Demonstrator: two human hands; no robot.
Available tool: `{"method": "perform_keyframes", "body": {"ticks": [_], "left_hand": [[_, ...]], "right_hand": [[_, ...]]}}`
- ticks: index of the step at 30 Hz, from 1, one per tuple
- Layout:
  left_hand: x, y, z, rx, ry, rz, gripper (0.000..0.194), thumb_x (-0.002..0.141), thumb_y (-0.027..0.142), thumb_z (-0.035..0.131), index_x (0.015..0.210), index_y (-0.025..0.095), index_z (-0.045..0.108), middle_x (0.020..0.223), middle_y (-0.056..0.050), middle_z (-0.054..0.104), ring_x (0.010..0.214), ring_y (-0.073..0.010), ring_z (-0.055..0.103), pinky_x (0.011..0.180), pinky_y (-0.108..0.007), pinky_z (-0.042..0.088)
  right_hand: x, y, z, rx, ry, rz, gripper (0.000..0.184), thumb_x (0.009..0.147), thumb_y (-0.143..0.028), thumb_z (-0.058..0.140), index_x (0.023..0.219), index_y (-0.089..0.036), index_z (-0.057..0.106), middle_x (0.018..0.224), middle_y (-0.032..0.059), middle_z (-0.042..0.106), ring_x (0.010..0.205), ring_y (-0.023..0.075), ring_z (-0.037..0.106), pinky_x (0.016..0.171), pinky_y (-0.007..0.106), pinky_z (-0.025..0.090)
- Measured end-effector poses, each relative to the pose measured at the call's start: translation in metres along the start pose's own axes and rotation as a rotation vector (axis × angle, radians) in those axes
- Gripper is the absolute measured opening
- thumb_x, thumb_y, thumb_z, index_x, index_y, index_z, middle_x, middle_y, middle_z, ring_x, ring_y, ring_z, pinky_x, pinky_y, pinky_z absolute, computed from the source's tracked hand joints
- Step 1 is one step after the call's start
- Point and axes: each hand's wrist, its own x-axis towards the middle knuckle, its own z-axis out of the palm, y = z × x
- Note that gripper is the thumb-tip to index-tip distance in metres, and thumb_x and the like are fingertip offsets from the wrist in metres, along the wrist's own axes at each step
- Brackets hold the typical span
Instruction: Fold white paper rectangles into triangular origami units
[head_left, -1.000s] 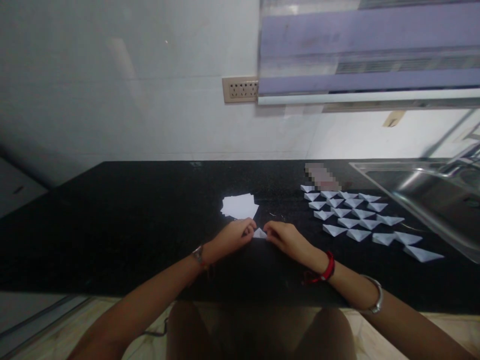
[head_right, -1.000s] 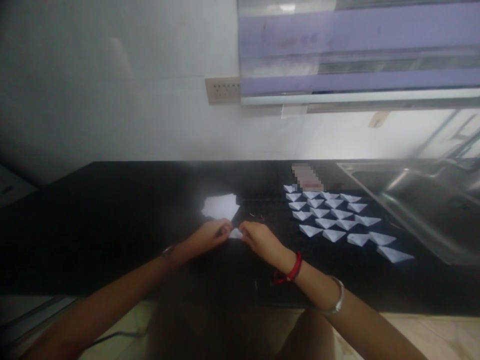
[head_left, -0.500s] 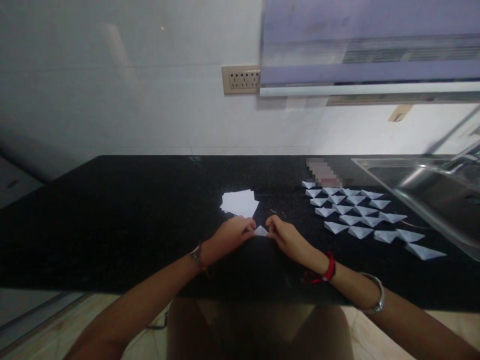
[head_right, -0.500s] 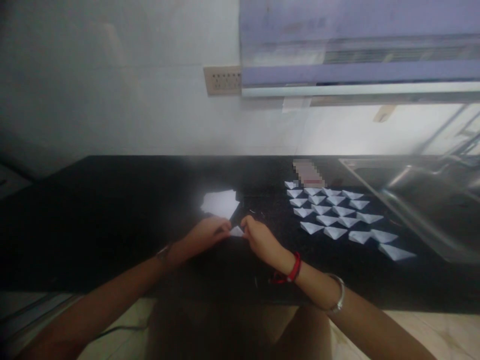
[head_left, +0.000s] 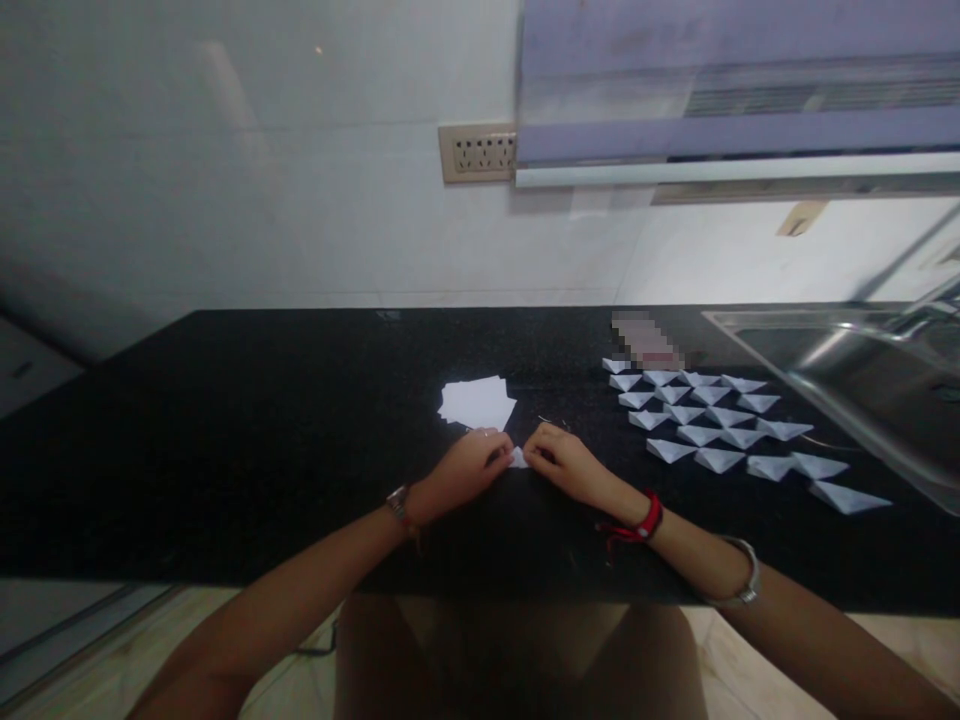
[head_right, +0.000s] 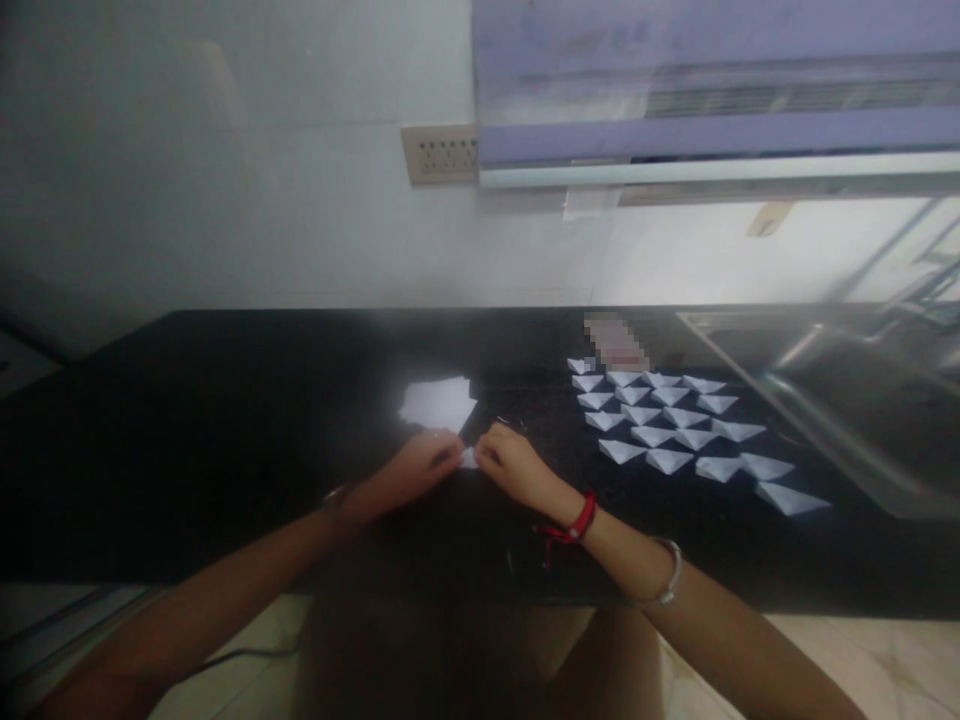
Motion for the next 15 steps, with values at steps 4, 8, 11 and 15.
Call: {"method": "perform_keyframes", "body": {"ticks": [4, 8, 11, 15], "left_hand": [[0.001, 0.000, 0.001, -0.025, 0.013, -0.041, 0.014, 0.079, 0.022, 0.043, 0.070, 0.015, 0.051, 0.073, -0.001, 0.053, 0.070, -0.0132, 0.047, 0.064, -0.025, 0.036], [0.001, 0.001, 0.003, -0.036, 0.048, -0.075, 0.012, 0.080, 0.022, 0.043, 0.074, 0.015, 0.051, 0.072, -0.001, 0.053, 0.070, -0.0133, 0.047, 0.064, -0.025, 0.036], [0.001, 0.001, 0.005, -0.017, 0.053, -0.087, 0.010, 0.078, 0.020, 0.045, 0.086, 0.015, 0.049, 0.070, 0.000, 0.053, 0.069, -0.0136, 0.047, 0.064, -0.026, 0.037], [-0.001, -0.003, 0.010, 0.122, 0.057, 0.007, 0.010, 0.078, 0.020, 0.046, 0.086, 0.016, 0.052, 0.084, -0.003, 0.053, 0.080, -0.0154, 0.046, 0.071, -0.028, 0.038]], "right_hand": [[-0.001, -0.001, 0.001, 0.032, 0.008, 0.031, 0.012, 0.077, -0.014, 0.046, 0.073, -0.013, 0.057, 0.072, 0.0034, 0.055, 0.067, 0.0113, 0.049, 0.063, 0.022, 0.038], [0.000, -0.001, 0.000, 0.066, -0.030, 0.093, 0.011, 0.076, -0.016, 0.048, 0.077, -0.013, 0.059, 0.073, 0.0038, 0.059, 0.066, 0.0112, 0.052, 0.062, 0.022, 0.037], [0.005, -0.001, -0.001, 0.021, -0.043, 0.163, 0.012, 0.075, -0.016, 0.049, 0.072, -0.012, 0.060, 0.065, 0.0022, 0.059, 0.060, 0.0103, 0.051, 0.056, 0.021, 0.035], [0.012, 0.002, -0.001, 0.013, -0.062, 0.234, 0.009, 0.072, -0.019, 0.053, 0.067, -0.014, 0.059, 0.058, -0.0001, 0.057, 0.053, 0.0089, 0.049, 0.050, 0.019, 0.032]]}}
